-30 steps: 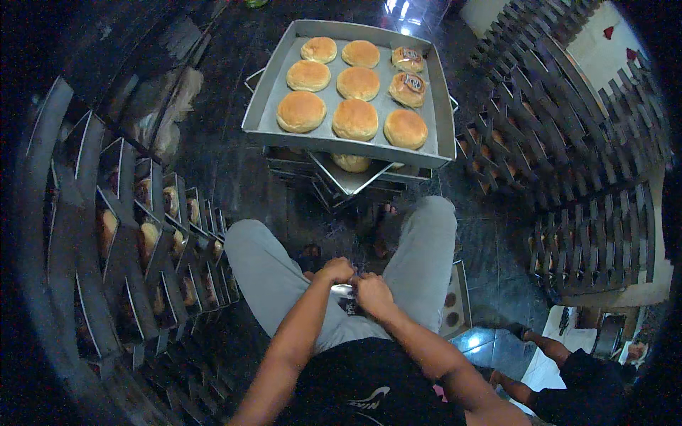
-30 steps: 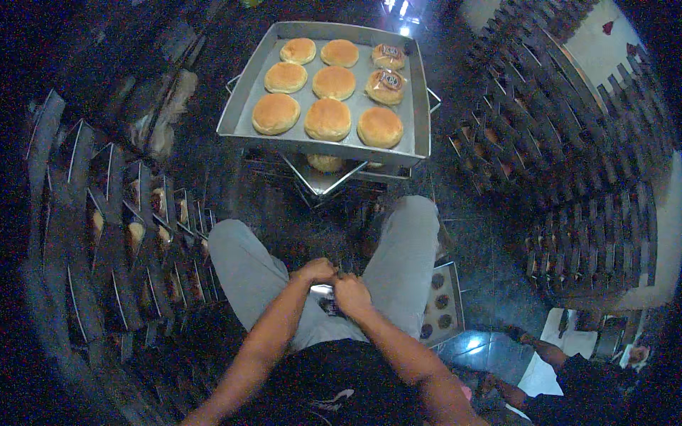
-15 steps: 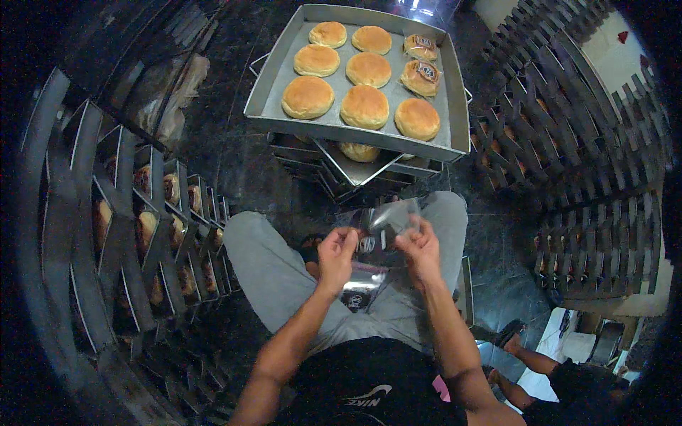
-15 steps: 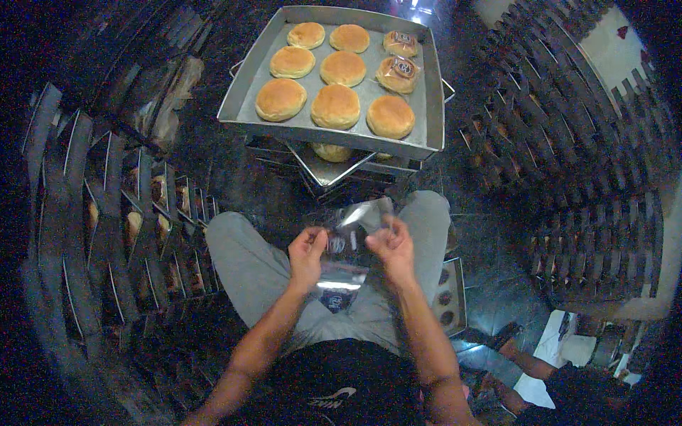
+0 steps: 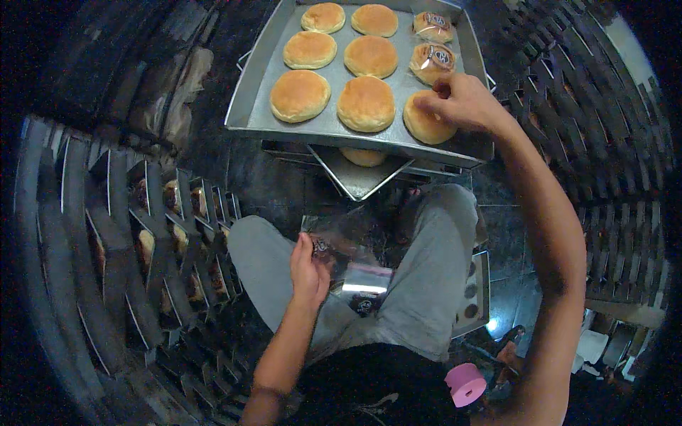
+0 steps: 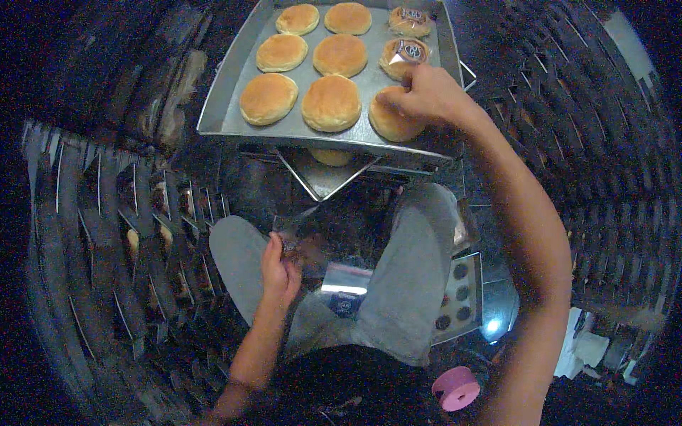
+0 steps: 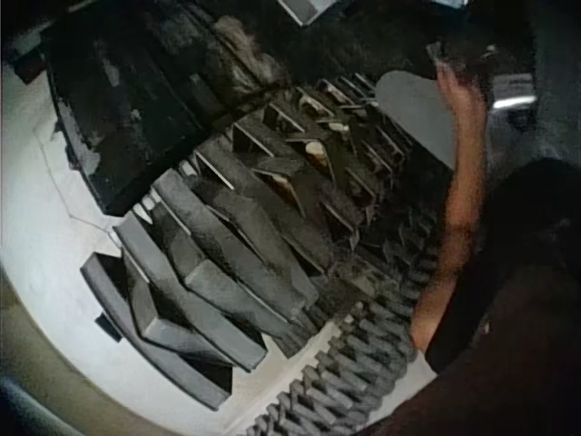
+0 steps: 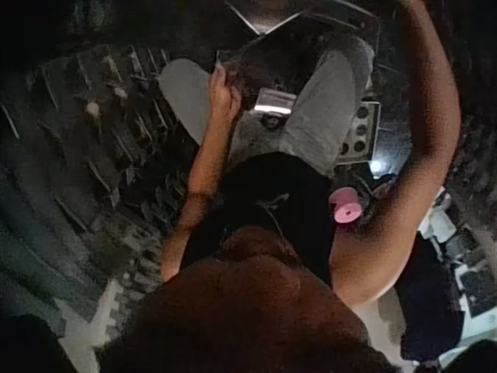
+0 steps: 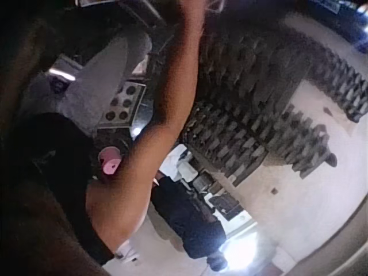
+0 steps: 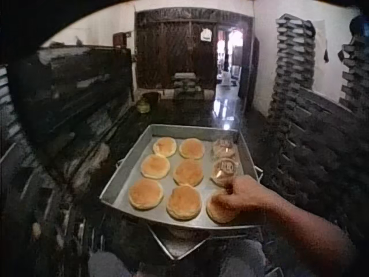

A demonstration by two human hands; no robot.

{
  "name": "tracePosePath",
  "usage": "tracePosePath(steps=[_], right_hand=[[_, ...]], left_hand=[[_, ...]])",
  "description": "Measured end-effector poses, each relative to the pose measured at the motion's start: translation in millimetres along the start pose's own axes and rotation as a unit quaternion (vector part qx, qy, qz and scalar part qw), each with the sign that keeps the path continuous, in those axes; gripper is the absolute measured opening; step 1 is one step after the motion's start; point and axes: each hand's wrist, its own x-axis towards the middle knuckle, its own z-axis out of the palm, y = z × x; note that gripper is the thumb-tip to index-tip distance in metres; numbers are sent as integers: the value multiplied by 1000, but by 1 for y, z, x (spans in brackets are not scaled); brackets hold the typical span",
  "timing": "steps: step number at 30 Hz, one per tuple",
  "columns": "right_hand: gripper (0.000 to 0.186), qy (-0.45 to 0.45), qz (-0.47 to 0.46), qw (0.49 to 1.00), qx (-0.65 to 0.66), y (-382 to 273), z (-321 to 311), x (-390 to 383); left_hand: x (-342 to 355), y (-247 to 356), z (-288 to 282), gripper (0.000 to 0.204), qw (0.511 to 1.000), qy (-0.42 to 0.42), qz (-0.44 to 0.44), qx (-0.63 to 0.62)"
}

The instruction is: The person takes bread buns from a metal tray, places each bun into a plastic bag, and returns the bagged buns to the tray.

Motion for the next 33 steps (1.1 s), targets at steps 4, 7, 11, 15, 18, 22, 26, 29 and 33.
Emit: tracePosePath(steps=[4, 7, 11, 15, 18, 22, 26, 29, 33], right_hand=[[68, 0, 8, 999, 53, -4, 7, -6], [71, 23, 13, 997, 74, 2, 7, -1], [75, 28, -13, 991, 127, -8, 3, -7], [83, 98, -97, 983, 122, -6, 11, -34], [73, 295, -160, 913, 232, -28, 21, -86], [64, 176, -51, 891, 416, -39, 97, -203], [58, 54, 62, 790, 608, -46, 167, -272], [53, 43, 107, 694, 710, -65, 163, -296], [53, 24, 111, 741, 661, -70, 162, -316]], left_hand=[[5, -17, -34, 31, 999, -25, 2, 29], [4, -17, -42, 31, 998, -29, -3, 47], [-4, -1, -17, 31, 998, 12, -20, 64], [-13, 12, -9, 32, 999, 4, 18, 28], [-8, 14, -34, 32, 998, -4, 56, 26], [-25, 29, -31, 30, 996, 1, 80, 45], [-35, 32, -35, 31, 981, -8, 142, 132], [-47, 25, -25, 30, 931, -24, 217, 292], [-53, 19, -19, 41, 867, -152, 237, 411]])
